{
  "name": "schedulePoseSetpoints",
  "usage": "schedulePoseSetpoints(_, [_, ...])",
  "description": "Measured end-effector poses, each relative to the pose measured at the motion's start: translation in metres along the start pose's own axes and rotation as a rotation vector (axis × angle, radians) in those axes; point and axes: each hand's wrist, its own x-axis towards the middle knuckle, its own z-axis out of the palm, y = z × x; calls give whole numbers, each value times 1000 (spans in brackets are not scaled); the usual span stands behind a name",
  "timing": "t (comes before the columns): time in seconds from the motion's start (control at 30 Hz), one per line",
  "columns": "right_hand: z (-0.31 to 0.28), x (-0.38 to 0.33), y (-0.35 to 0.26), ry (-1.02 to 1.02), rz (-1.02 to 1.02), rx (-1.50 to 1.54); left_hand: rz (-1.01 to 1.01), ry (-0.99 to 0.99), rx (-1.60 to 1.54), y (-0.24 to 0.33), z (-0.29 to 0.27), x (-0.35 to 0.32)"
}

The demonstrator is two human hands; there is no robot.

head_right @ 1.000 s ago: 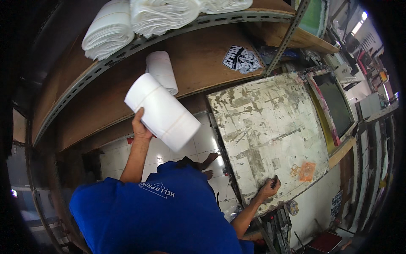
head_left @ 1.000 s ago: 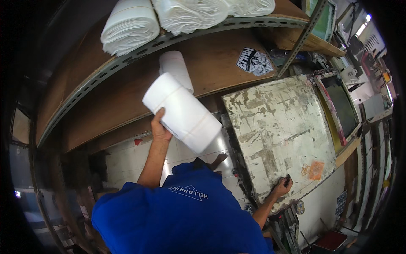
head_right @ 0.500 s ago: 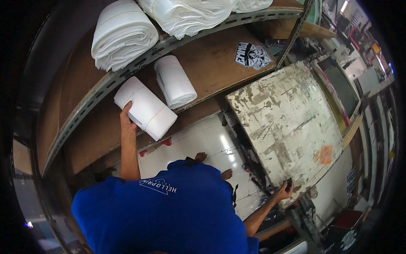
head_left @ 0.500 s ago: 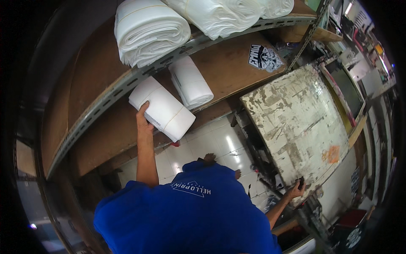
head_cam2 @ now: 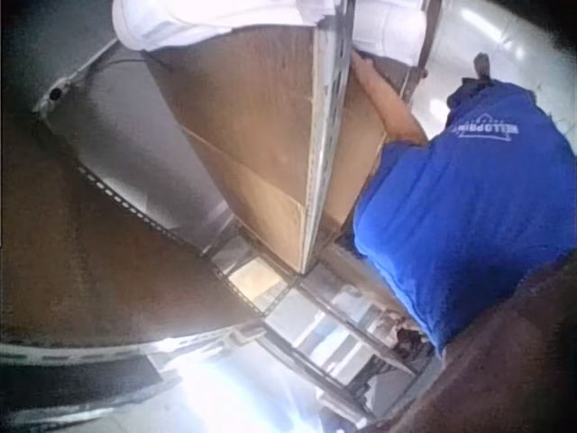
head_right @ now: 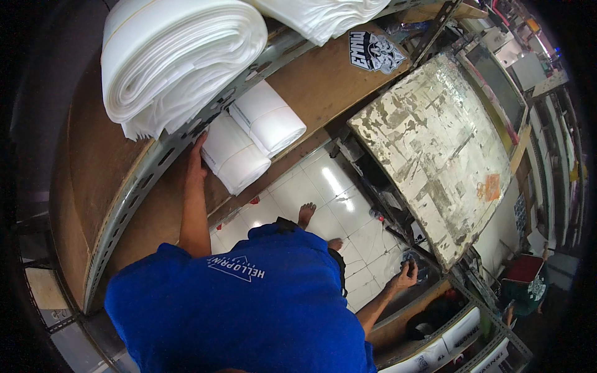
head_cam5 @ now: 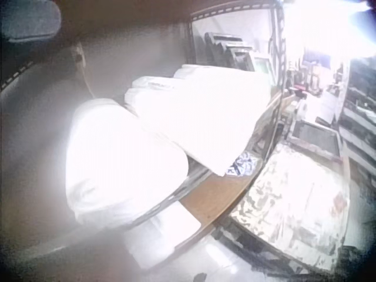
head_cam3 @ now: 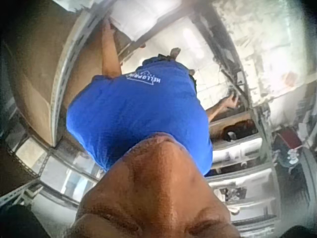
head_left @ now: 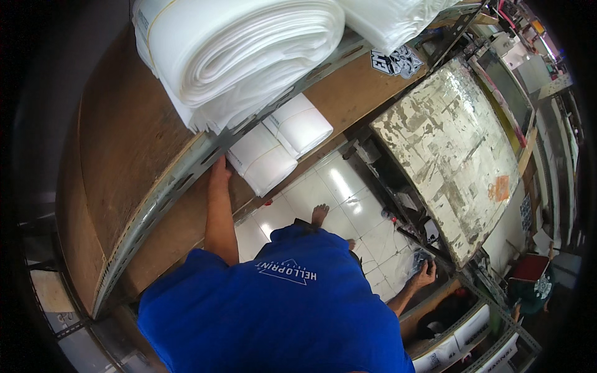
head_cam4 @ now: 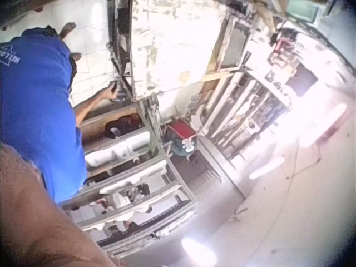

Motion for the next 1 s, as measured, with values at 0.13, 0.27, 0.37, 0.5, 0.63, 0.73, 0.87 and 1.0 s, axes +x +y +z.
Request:
schedulePoseSetpoints(0.13, [-5, -29, 16, -20, 107, -24, 51, 80, 187, -4, 10, 1])
schedulePoseSetpoints(0.27, [-8, -60, 33, -74, 164, 28, 363, 212, 356, 24, 44, -80])
schedulePoseSetpoints(0.37, [-26, -102, 66, -147, 227, -1, 659, 266, 496, 27, 66, -119])
schedulePoseSetpoints(0.5, [-63, -198, 114, -146, 338, -162, 1409, 95, 784, 11, 107, -175])
schedulePoseSetpoints(0.63, [-111, -330, 185, 14, 625, -41, 1293, -627, 679, -52, 158, -263])
schedulePoseSetpoints(0.73, [-125, -432, 200, 235, 944, 13, 959, -1156, 876, -126, 163, -304])
schedulePoseSetpoints(0.87, [-135, -577, 205, 528, 1263, 194, 609, -1667, 1122, -257, 128, -323])
schedulePoseSetpoints(1.0, [-110, -706, 193, 693, 1518, 338, 440, -1984, 1624, -364, 67, -325])
